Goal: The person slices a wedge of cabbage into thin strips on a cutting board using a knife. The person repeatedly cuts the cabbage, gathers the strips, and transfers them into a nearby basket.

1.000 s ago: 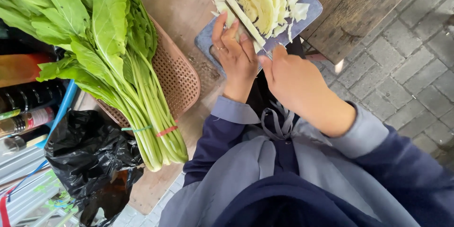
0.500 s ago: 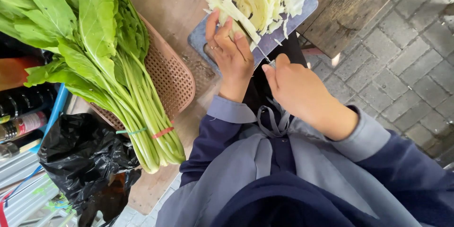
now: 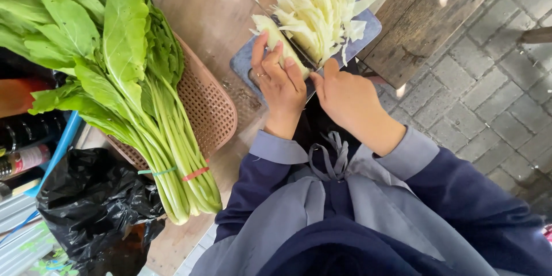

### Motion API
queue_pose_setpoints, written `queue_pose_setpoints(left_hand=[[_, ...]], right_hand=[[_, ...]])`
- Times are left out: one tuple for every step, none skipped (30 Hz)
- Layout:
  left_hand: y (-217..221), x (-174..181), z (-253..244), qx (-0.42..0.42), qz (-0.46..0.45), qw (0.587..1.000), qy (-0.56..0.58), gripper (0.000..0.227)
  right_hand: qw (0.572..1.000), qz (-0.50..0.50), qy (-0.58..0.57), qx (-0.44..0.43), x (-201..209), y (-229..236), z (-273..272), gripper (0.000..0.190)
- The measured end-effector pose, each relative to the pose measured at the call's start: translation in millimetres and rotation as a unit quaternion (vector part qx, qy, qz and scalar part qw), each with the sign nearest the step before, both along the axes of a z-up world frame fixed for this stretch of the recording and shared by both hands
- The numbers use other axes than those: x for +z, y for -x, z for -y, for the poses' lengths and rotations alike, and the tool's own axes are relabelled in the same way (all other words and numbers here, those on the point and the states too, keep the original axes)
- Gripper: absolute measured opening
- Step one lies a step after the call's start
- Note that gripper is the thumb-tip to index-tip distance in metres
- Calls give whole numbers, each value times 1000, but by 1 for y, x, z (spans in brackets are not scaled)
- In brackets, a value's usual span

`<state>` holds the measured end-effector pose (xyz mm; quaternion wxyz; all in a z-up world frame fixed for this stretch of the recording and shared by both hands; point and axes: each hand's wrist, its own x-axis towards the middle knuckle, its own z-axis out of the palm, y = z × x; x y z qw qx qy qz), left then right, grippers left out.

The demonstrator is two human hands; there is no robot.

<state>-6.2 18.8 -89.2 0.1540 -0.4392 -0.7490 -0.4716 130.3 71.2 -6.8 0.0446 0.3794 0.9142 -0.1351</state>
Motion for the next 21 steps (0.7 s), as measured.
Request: queue_pose_setpoints(left_hand=[[0,0,0,4,-1,1000,1,29],[-1,-1,0,5,3,1000,-1,29],[-2,-1,-3,5,8,1000,-5,29],[-3,1,-3,7,7,1000,-6,29],[-3,3,-3,-2,25,1000,-8,30],[-3,4,-2,-12,42,999,-9,32],[-3,15,-1,-8,40,999,-10,32],[-3,26,-1,-18,56,998,-17,34],[-3,37,-1,-28,73,997,-25,36],[-2,33,-2,-26,72,997,-26,36],[-1,30,-2,-32,65,997,-29,32],[-1,26,-2,-38,58,997,-32,29],[-1,26,-2,-36,58,997,-31,29],[-2,27,-1,-35,65,997,-32,28],[-3,27,-2,-35,72,996,-34,27],[-2,27,-2,-34,71,996,-34,27],[-3,26,-2,-34,70,996,-30,26],[-4,25,-3,-35,69,997,-27,25],[-3,25,-3,-36,69,997,-28,25],[-3,24,-3,-37,67,997,-27,25],[-3,24,-3,-37,66,997,-27,25]], right_hand=[[1000,-1,1,4,9,0,-5,42],[999,-8,50,-3,18,1,-9,43],[995,-15,98,-12,28,1,-15,44],[995,-15,97,-9,29,-2,-19,44],[983,-38,173,-35,29,-3,-22,47],[965,-61,249,-61,30,-4,-25,50],[965,-62,249,-57,30,-6,-26,50],[954,-89,278,-70,29,-8,-26,52],[941,-116,308,-84,28,-11,-27,54],[941,-116,307,-81,38,-11,-24,54],[939,-105,314,-92,48,-12,-21,53],[937,-94,320,-103,57,-14,-17,53],[937,-94,321,-102,66,-15,-12,53],[930,-87,337,-117,76,-16,-7,50],[923,-80,351,-133,85,-17,-3,48],[923,-80,351,-131,86,-20,-1,48],[924,-67,351,-136,88,-24,2,48],[924,-55,351,-141,89,-28,4,48],[924,-55,350,-142,92,-30,7,48],[927,-41,344,-141,94,-32,11,48],[930,-27,339,-140,97,-34,14,48]])
